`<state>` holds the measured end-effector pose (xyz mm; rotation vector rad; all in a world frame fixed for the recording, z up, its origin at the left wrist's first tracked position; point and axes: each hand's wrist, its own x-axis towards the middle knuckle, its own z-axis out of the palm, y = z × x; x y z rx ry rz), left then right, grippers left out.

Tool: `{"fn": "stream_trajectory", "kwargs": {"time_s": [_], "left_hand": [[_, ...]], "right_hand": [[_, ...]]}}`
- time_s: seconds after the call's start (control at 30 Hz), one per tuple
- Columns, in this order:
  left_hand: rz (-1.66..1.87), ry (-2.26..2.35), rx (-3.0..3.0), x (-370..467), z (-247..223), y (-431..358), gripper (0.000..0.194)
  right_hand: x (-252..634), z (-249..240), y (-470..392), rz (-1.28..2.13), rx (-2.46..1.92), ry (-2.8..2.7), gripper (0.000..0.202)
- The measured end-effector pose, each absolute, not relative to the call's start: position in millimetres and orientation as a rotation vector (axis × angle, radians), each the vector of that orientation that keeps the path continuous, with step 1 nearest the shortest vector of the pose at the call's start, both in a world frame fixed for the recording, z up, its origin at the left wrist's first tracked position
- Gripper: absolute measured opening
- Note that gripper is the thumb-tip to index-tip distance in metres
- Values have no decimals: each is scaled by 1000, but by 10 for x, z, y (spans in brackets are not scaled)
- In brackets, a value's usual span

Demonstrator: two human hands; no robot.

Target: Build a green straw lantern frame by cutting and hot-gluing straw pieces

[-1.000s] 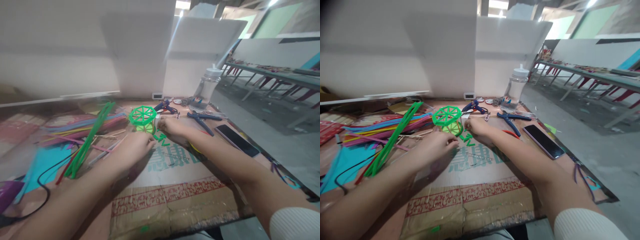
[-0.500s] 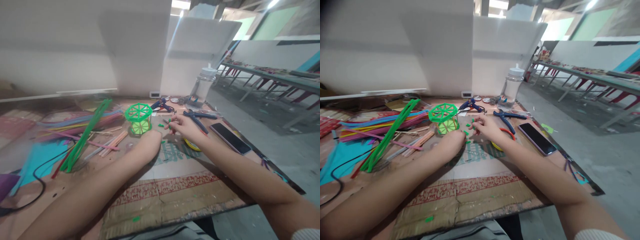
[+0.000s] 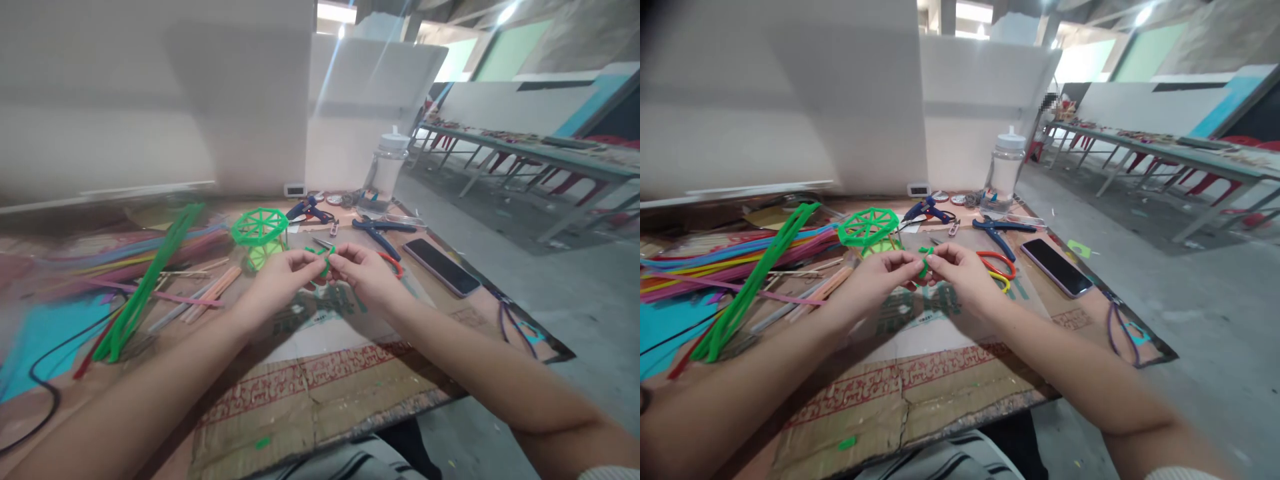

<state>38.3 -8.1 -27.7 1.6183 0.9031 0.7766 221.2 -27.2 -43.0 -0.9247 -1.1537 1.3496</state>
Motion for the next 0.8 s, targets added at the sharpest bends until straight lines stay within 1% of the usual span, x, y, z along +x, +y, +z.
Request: {"fn": "stream_trajectory", "kwargs": {"time_s": [0.13, 0.43, 0.53, 0.67, 0.8], "left_hand": [[778, 849, 1487, 418, -313, -83, 37], [818, 823, 1449, 441, -355, -63, 29], [802, 816, 1423, 444, -385, -45, 29], [739, 761, 1379, 420, -387, -31, 33], [700, 732, 1399, 379, -340, -43, 28]], "right_hand": [[2185, -444, -317, 1358, -917, -1094, 46], [2201, -485, -324, 1274, -930, -1149, 34], [2214, -496, -306, 1261, -946, -1162, 32], [2241, -517, -276, 1255, -961, -1148, 35], [2261, -532, -266, 1250, -974, -1139, 38]]}}
